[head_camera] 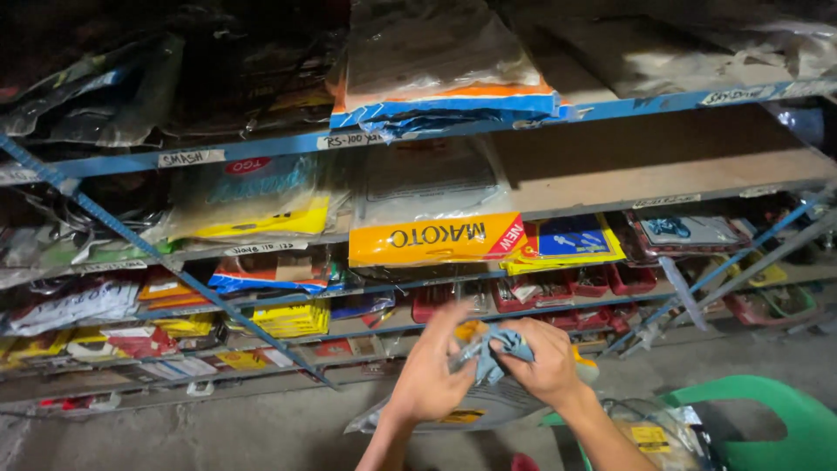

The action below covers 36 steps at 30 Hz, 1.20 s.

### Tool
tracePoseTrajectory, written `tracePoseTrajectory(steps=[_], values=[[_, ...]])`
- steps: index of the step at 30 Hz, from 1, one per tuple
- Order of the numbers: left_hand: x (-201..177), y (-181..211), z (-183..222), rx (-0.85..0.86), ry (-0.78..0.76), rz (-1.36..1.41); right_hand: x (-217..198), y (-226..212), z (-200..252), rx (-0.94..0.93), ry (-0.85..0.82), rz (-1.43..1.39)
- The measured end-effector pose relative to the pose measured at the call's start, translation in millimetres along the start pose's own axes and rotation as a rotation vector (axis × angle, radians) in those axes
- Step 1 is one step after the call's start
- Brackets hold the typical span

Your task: The person wipes several packaged mechanical parts with a cloth while moving through storage shelves.

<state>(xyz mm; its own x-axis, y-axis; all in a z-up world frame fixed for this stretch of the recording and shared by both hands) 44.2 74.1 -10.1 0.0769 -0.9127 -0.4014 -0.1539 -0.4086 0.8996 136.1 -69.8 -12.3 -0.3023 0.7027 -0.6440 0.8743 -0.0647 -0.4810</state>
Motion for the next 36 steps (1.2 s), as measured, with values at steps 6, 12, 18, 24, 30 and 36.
tracePoseTrajectory(steps=[6, 12, 18, 24, 30, 36], values=[[28.7, -3.2, -4.1, -0.117, 0.241, -0.075, -21.4, 12.3, 4.5, 0.135, -0.118, -0.146], [48.0, 29.9, -13.5, 0.101, 0.355, -0.212, -46.5, -12.5, -15.4, 0.064, 0.015, 0.012], [53.4, 29.4, -6.2, 0.048, 0.389, -0.240, -59.3, -26.0, -16.1, -0.074, 0.112, -0.090], [23.6, 33.9, 7.3, 0.019, 0.509, -0.323, -54.0, -34.7, -37.9, -0.038, 0.082, -0.173], [0.8, 23.0, 25.0, 0.112, 0.539, -0.268, -12.6, -63.1, -57.4, -0.091, 0.046, 0.159], [-63.5, -5.2, 64.7, 0.032, 0.773, -0.245, 20.1, 26.0, -32.4, -0.137, 0.179, 0.472]])
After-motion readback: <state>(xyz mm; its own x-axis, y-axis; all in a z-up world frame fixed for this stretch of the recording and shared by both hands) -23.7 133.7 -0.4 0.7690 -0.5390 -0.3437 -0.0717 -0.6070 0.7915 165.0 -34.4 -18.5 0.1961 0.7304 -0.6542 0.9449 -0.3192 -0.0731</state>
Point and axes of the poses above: each hand's wrist, its own z-axis away from the middle knuckle, its own x-axis out of the palm, y = z × x, the point moved 7 cm from there along -z, towards the middle knuckle, and after that the axes turned 14 degrees about -y, right-handed, at the moved point
